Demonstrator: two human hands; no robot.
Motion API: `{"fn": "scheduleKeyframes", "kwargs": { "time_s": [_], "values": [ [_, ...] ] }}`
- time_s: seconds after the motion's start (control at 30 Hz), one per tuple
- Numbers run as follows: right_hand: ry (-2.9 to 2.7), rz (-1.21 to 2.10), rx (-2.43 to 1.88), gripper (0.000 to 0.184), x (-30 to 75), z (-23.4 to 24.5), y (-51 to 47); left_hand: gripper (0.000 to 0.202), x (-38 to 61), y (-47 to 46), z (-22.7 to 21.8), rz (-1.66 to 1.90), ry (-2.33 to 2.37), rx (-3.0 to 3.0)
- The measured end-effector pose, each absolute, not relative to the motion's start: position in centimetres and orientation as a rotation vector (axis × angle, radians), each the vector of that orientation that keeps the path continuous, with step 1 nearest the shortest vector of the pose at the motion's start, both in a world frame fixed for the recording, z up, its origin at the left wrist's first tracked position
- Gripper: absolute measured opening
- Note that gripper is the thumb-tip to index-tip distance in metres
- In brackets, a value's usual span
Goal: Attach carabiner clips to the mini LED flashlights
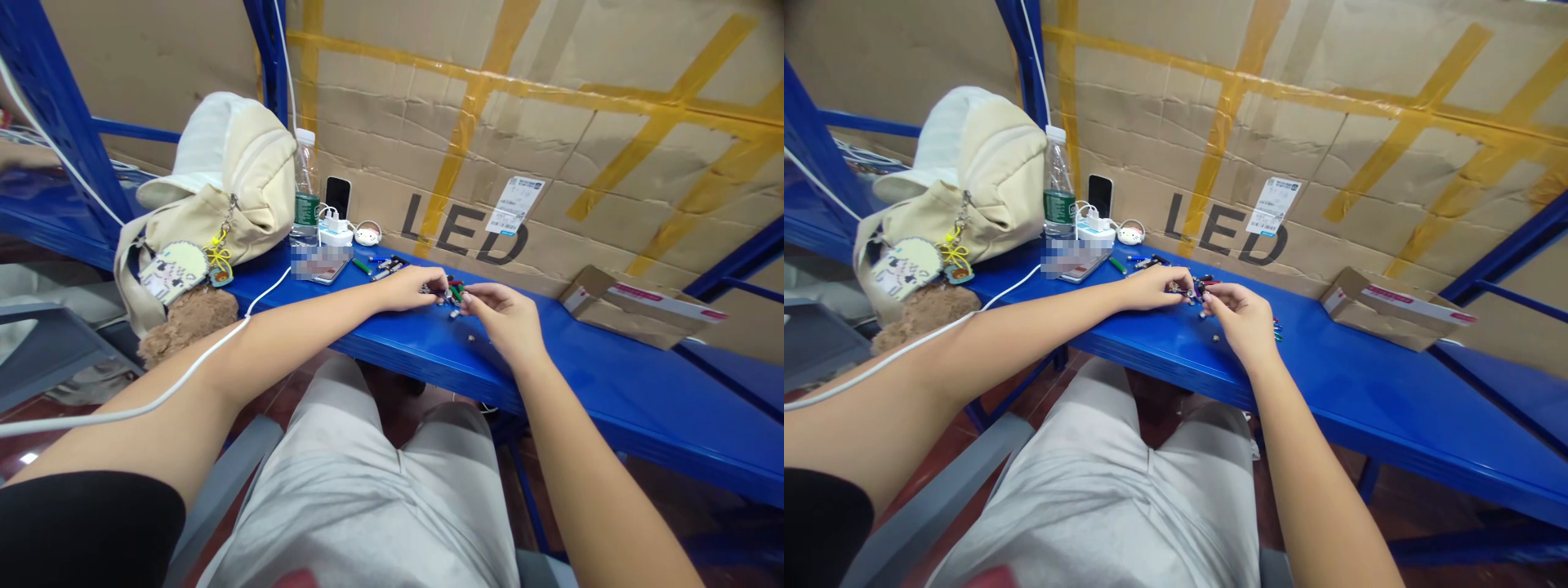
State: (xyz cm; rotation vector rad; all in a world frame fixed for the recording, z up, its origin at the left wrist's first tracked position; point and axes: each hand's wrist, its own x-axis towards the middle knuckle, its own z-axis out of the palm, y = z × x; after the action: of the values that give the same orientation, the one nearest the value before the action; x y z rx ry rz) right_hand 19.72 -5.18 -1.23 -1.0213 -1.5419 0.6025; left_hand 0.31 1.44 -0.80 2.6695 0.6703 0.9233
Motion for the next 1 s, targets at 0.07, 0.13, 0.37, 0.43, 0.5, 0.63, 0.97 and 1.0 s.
{"fn": "scheduleKeyframes", "kwargs": {
  "time_s": [0.07, 0.13, 0.37, 0.43, 0.5, 0.63, 0.97, 1.0],
  "values": [
    [-1.516, 0.643, -1.014, 0.019, 19.7, -1.3, -5.1, 0.023, 0.2, 1.7, -0.7, 0.921, 0.715, 2.818],
    [-1.465, 0.704, -1.059, 0.019, 19.8, -1.3, -4.9, 0.026, 0.0, 1.9, -0.5, 0.869, 0.781, 2.984],
    [-1.481, 0.629, -1.279, 0.018, 20.3, -1.6, -4.0, 0.027, -0.5, 1.8, -0.4, 0.506, 1.049, 3.432],
    [-1.547, 0.588, -1.29, 0.014, 20.4, -1.6, -4.0, 0.024, -0.4, 1.7, -0.3, 0.486, 1.05, 3.498],
    [-1.611, 0.53, -1.323, 0.014, 20.5, -1.5, -4.2, 0.023, -0.3, 1.4, -0.2, 0.515, 1.057, 3.518],
    [-1.588, 0.489, -1.303, 0.018, 20.4, -1.4, -4.3, 0.026, 0.0, 0.9, 0.0, 0.596, 1.171, 3.328],
    [-1.419, 0.566, -1.064, 0.022, 19.8, -1.4, -4.6, 0.03, 0.6, 0.5, -0.4, 0.728, 0.925, 2.806],
    [-1.449, 0.526, -1.066, 0.021, 19.8, -1.4, -4.7, 0.029, 0.7, 0.4, -0.4, 0.729, 0.905, 2.787]
  ]
}}
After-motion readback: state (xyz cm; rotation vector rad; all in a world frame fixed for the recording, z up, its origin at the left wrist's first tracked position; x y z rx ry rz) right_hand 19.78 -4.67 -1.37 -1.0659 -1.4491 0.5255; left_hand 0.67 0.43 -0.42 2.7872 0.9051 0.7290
